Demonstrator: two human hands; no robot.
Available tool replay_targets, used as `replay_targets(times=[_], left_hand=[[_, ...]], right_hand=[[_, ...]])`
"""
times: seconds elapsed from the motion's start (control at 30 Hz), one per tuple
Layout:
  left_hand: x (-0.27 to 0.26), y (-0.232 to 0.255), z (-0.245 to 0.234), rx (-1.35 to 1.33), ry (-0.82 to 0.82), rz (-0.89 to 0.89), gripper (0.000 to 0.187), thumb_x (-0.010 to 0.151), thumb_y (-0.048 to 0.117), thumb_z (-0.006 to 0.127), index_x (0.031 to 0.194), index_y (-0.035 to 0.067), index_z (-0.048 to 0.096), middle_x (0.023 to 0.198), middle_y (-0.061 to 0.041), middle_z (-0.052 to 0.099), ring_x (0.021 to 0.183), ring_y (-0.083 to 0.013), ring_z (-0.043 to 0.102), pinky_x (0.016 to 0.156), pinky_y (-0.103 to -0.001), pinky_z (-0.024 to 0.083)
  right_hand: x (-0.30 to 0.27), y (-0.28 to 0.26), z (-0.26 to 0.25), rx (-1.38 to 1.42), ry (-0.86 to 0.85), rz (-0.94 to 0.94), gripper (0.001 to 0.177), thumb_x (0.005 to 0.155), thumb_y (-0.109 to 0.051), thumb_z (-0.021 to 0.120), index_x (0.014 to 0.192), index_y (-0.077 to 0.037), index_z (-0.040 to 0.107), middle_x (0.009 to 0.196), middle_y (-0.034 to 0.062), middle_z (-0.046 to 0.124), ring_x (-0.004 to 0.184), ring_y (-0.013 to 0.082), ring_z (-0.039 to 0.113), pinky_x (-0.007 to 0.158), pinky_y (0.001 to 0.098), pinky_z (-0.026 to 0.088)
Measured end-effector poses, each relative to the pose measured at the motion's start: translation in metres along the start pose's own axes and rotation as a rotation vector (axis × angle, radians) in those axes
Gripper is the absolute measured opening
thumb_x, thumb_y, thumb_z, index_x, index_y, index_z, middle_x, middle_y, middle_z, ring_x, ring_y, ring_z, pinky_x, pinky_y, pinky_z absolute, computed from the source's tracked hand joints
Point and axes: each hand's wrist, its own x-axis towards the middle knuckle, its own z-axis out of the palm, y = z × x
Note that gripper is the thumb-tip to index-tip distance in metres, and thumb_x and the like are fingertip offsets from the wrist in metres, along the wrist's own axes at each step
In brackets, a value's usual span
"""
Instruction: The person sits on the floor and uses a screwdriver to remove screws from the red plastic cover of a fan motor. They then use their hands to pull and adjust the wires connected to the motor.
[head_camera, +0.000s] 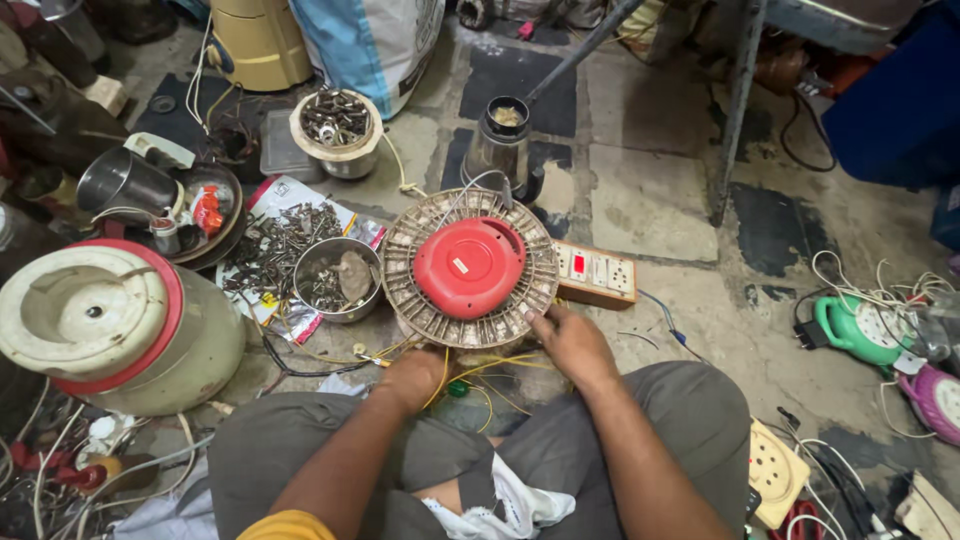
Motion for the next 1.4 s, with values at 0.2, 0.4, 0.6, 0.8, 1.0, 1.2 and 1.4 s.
replay_targets(times=[0.2,0.4,0.6,0.8,1.0,1.2,1.4], left_hand=[[-0.010,0.006,-0.020,-0.058,-0.047,-0.111,0.019,0.086,0.021,0.062,0.091,0.008,0.076,0.100,-0.020,0.074,0.096,-0.0385,0.070,0.086,-0.049,0.055],[-0.027,0.006,-0.049,-0.091,0.355,-0.235,0.025,0.071,0.007,0.062,0.090,0.007,0.078,0.103,-0.022,0.074,0.095,-0.0454,0.068,0.082,-0.052,0.055],[-0.015,0.014,-0.056,-0.092,0.153,-0.334,0.016,0.086,0.013,0.065,0.092,0.007,0.078,0.101,-0.019,0.076,0.098,-0.0375,0.073,0.088,-0.048,0.057],[-0.001,0.013,-0.026,0.110,-0.129,-0.424,0.018,0.088,0.012,0.063,0.097,0.012,0.079,0.108,-0.014,0.077,0.102,-0.0294,0.075,0.085,-0.042,0.060],[-0.016,0.023,-0.037,0.182,-0.098,-0.388,0.023,0.091,0.015,0.058,0.106,0.015,0.076,0.109,-0.010,0.076,0.105,-0.0272,0.071,0.097,-0.046,0.051],[-0.029,0.028,-0.043,0.342,-0.067,-0.263,0.024,0.087,0.021,0.060,0.104,0.013,0.075,0.110,-0.010,0.073,0.109,-0.0289,0.066,0.097,-0.054,0.045],[-0.017,0.024,-0.020,0.185,-0.294,-0.322,0.023,0.091,0.016,0.061,0.110,0.013,0.074,0.117,-0.012,0.073,0.108,-0.0279,0.071,0.095,-0.046,0.054]], right_hand=[[-0.005,0.006,-0.005,0.000,-0.065,0.015,0.054,0.090,-0.055,0.068,0.119,-0.010,0.074,0.102,0.0236,0.074,0.095,0.0391,0.073,0.085,0.0464,0.056],[-0.027,0.016,-0.012,-0.344,-0.601,0.018,0.030,0.072,-0.032,0.076,0.097,-0.016,0.084,0.093,0.0116,0.080,0.090,0.0290,0.077,0.082,0.0415,0.059],[-0.056,0.006,0.013,-0.493,-0.400,-0.245,0.034,0.075,-0.021,0.075,0.109,-0.022,0.077,0.101,0.0126,0.076,0.094,0.0336,0.073,0.084,0.0468,0.057],[-0.057,-0.014,0.013,-0.370,-0.470,-0.169,0.044,0.079,-0.030,0.079,0.121,-0.020,0.069,0.105,0.0116,0.074,0.100,0.0344,0.070,0.082,0.0495,0.056],[-0.060,-0.013,0.012,-0.351,-0.479,-0.267,0.042,0.077,-0.030,0.080,0.116,-0.018,0.072,0.108,0.0109,0.075,0.102,0.0325,0.071,0.086,0.0467,0.057],[-0.059,-0.017,0.004,-0.269,-0.381,-0.189,0.041,0.084,-0.030,0.077,0.122,-0.015,0.069,0.105,0.0133,0.075,0.101,0.0337,0.071,0.087,0.0476,0.055],[-0.061,-0.022,0.001,-0.216,-0.377,-0.123,0.042,0.083,-0.029,0.076,0.124,-0.019,0.069,0.101,0.0100,0.077,0.098,0.0305,0.073,0.085,0.0450,0.057]])
